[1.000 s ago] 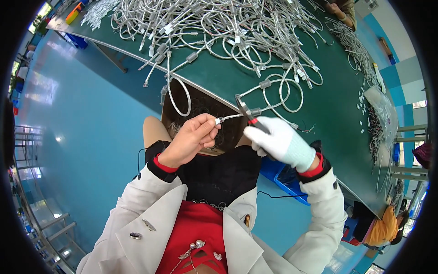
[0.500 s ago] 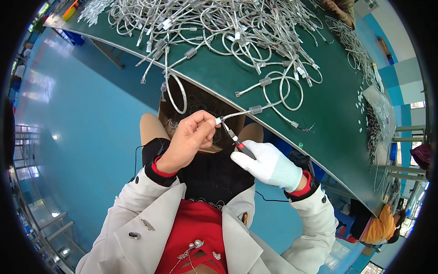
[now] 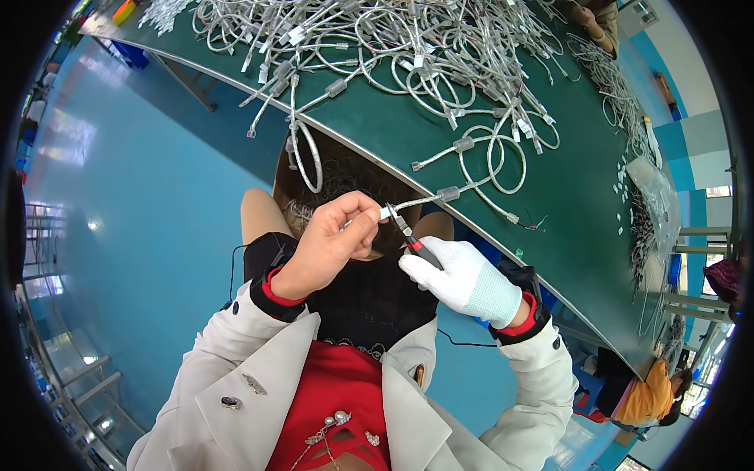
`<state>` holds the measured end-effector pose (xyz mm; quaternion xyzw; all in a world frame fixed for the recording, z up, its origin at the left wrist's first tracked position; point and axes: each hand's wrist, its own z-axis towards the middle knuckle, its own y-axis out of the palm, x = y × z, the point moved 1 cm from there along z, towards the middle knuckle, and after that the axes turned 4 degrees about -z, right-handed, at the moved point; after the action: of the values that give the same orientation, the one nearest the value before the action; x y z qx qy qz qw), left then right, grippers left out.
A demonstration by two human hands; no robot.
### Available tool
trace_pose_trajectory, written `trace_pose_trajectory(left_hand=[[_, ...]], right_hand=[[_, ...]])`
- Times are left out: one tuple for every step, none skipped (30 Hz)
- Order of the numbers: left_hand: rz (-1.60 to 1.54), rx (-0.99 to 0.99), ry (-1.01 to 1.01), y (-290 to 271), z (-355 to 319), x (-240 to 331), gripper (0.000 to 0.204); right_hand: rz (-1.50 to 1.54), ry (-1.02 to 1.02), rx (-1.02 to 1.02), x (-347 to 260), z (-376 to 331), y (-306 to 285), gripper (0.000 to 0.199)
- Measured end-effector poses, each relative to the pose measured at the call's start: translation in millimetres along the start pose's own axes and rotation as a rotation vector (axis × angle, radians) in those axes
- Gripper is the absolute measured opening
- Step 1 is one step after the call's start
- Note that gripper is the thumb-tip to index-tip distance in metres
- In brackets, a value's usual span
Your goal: The person picks up a wire from a pile on the table, cuts a small white piece from it using pliers, and drops the wire into a box.
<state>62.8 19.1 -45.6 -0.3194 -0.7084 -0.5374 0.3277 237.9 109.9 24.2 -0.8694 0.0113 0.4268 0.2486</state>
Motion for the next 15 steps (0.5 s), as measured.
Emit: trace_pose_trajectory(left_hand=[[-0.002,0.002,0.001,-0.1,-0.1,0.1,0.009],[-0.011,-0.001,-0.008,-0.3,0.1,0.2,0.009],[-0.02,-0.004,-0.017,-0.6,0.4,0.4,0.009],[-0.03,-0.007,-0.027,-0.8,0.7,0.5,0.009],[-0.031,-0.006,-0.026,-0.9,0.8,0.9,0.009],[-0.024,-0.011,-0.023,-1.0,0.5,1.8,0.009],[-0.017,-0.016,-0.02,-1.0,0.3,2.7,0.01],[-0.009,-0.022,-0.016,-0.9,0.4,3.5,0.01],[-0.011,-0.02,-0.015,-1.0,0.9,4.1,0.01],[0.009,-0.02,-0.013,-1.1,1.6,4.8,0.01],[0.029,-0.018,-0.012,-1.6,1.6,5.3,0.01],[0.05,-0.015,-0.009,-2.0,1.3,5.7,0.01],[0.05,-0.011,-0.007,-2.2,0.8,5.6,0.01],[0.041,-0.008,-0.005,-2.0,0.2,5.0,0.01],[0.033,-0.004,-0.002,-1.7,-0.6,4.2,0.01]], right_hand=[[0.014,0.018,-0.003,-1.2,-0.1,-0.2,0.036],[0.012,0.018,-0.005,-1.1,0.1,-0.3,0.036],[0.026,0.011,-0.001,-0.5,0.3,-0.2,0.035],[0.039,0.004,0.003,0.3,0.4,-0.2,0.035],[0.053,-0.003,0.007,0.9,0.6,-0.4,0.035],[0.052,-0.003,0.005,1.5,0.7,-0.7,0.035],[0.008,-0.022,0.015,1.9,0.8,-1.2,0.034],[-0.035,-0.042,0.026,2.1,0.9,-1.8,0.033],[-0.079,-0.062,0.036,1.8,1.2,-2.3,0.033],[-0.08,-0.063,0.035,1.1,1.5,-2.8,0.033],[-0.112,-0.061,0.043,0.3,2.0,-3.0,0.033],[-0.143,-0.06,0.05,-0.8,2.5,-3.3,0.032],[-0.174,-0.06,0.058,-2.1,3.1,-3.6,0.032],[-0.175,-0.064,0.053,-3.7,2.7,-4.2,0.032],[-0.139,-0.02,0.018,-5.0,1.2,-4.9,0.031]])
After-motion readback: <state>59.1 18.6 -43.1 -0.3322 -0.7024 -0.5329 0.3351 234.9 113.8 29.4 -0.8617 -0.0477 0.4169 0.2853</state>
